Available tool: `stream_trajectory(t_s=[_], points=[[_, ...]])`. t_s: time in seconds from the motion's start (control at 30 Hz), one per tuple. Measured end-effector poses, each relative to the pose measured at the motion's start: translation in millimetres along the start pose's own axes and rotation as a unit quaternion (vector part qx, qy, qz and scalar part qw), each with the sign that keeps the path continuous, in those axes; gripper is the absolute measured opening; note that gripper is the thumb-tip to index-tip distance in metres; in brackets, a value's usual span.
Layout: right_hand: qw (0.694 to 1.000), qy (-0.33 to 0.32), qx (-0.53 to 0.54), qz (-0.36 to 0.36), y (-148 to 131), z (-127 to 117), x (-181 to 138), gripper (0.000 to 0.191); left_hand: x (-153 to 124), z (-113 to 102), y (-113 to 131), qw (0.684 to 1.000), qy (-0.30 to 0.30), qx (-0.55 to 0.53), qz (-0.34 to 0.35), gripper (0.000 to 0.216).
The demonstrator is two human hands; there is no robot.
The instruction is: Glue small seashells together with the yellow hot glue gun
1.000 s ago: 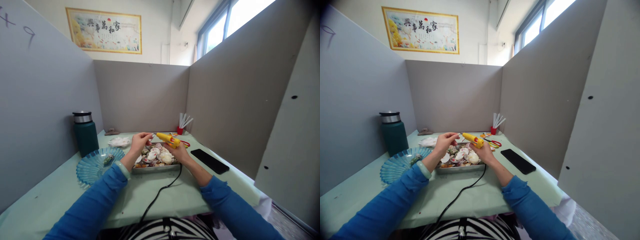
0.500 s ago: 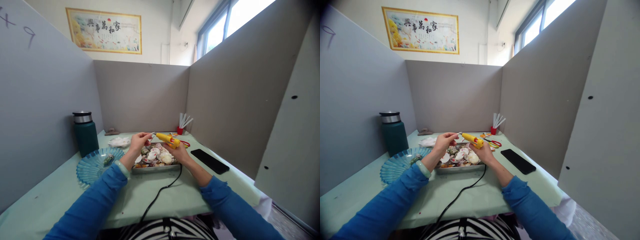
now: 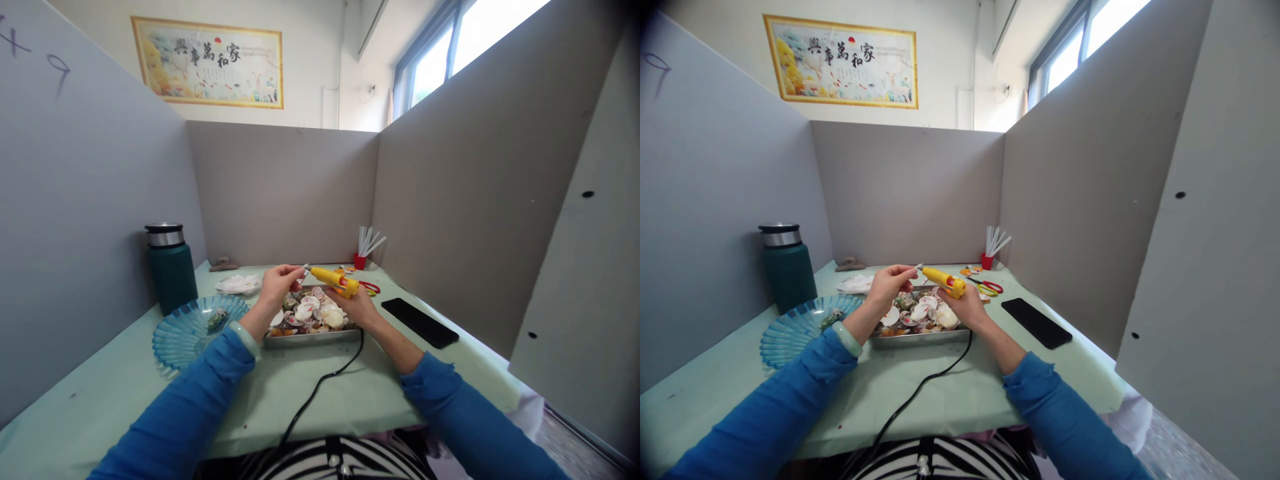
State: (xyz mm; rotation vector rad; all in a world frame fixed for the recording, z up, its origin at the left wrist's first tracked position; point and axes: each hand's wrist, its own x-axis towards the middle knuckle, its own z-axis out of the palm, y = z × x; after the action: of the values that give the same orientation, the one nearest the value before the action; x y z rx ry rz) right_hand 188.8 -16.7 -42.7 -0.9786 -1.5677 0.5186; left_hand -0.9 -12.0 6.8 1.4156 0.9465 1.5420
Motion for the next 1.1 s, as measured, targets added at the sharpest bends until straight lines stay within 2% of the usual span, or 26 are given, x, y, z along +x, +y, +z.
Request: stream_trajectory(t_s=[0.3,0.63,1.1], points=[[1.0,0.01,-0.001,-0.004,3,1,0,0.029,-1,2,0,1.0,0.003,0.017,0.014,0.033],[0.998,0.009,-0.032,-0.062,-1,1,-4,0.031,-1,2,0,1.0,0.013,0.012,0.022,0.031],[0.991,0.011,-0.078,-0.107,-8,0,-8,0.026,0,2,-3,1.0,0.012,0.012,0.026,0.029]])
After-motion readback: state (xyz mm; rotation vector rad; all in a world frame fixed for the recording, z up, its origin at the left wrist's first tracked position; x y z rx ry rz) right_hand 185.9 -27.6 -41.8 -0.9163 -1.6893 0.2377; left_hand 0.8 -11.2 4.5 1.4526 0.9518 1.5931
